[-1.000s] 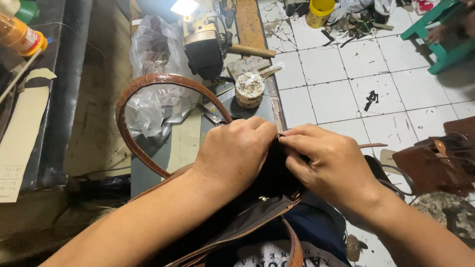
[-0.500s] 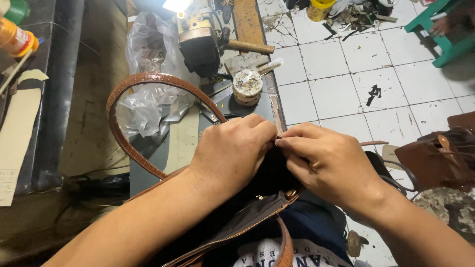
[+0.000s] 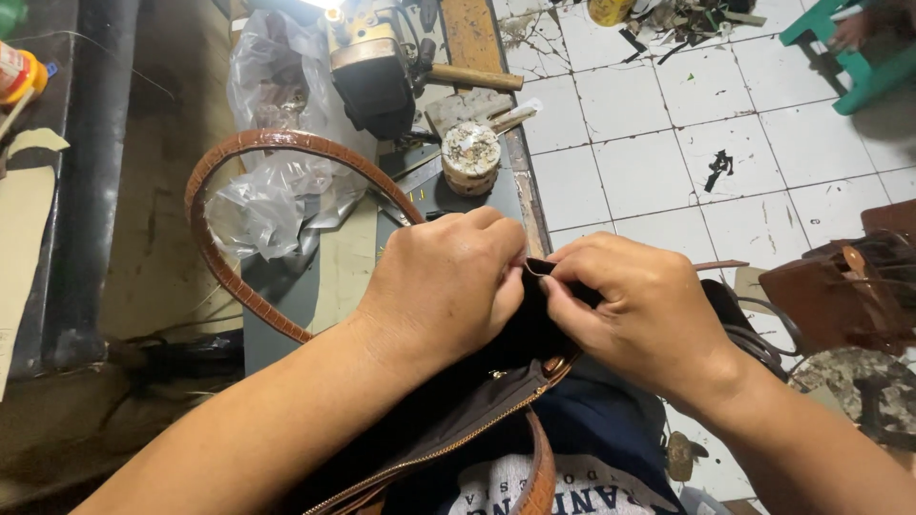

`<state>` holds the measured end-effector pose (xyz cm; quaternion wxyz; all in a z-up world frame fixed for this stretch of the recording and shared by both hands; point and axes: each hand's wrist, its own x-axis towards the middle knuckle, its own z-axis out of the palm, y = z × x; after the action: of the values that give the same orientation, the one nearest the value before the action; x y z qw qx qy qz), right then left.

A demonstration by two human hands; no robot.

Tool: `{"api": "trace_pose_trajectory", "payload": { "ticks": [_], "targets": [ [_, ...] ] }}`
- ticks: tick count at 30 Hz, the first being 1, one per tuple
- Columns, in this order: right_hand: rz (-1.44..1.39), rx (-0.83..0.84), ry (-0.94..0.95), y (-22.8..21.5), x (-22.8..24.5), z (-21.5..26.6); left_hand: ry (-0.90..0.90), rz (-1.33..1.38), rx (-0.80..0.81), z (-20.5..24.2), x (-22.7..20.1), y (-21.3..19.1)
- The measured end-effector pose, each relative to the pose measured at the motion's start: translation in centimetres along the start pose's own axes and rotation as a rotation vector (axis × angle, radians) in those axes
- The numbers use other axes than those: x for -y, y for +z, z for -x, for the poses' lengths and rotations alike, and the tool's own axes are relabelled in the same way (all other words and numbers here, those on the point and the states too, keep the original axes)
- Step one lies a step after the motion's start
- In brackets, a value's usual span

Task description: Inspecting a leather handbag for quality and construction details

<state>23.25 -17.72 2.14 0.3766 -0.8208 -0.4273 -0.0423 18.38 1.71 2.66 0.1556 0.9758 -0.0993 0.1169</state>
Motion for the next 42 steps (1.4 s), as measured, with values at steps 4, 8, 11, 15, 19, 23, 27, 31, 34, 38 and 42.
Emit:
{"api": "trace_pose_trajectory", "payload": {
  "ticks": [4,8,11,15,19,23,27,31,34,38,42],
  "targets": [
    [0.02,0.005,-0.006,0.1,-0.1,0.0,0.006,-0.001,-0.007,0.0,0.0,0.0],
    [0.062,-0.014,0.008,0.4,-0.2,0.1,-0.018,0.024,0.005,0.0,-0.1,-0.1],
    [0.108,-0.03,0.027,0.7,-0.4,0.2,-0.036,0.032,0.05,-0.1,-0.1,-0.3],
    [0.114,-0.03,0.023,0.9,-0.7,0.3,-0.011,0.016,0.041,-0.1,0.0,-0.3],
    [0.131,-0.049,-0.004,1.1,-0.8,0.4,-0.016,0.007,0.016,0.0,0.1,0.0],
    [0.145,-0.042,-0.015,1.1,-0.9,0.5,-0.009,0.001,-0.015,-0.1,0.0,0.1],
    [0.13,-0.045,-0.016,0.6,-0.6,0.4,-0.016,0.004,-0.012,-0.2,-0.1,-0.1],
    [0.095,-0.003,-0.003,-0.1,-1.0,0.6,-0.009,0.027,-0.016,-0.1,-0.1,-0.2],
    [0.084,0.012,0.013,-0.3,-1.1,0.6,-0.021,0.031,-0.003,-0.2,-0.2,-0.2],
    [0.062,0.004,0.013,-0.3,-0.9,0.5,-0.023,0.012,-0.001,-0.2,-0.2,-0.1],
    [0.076,-0.042,-0.012,0.2,-0.8,0.7,-0.011,-0.007,-0.006,-0.1,-0.2,-0.1]
  ]
}}
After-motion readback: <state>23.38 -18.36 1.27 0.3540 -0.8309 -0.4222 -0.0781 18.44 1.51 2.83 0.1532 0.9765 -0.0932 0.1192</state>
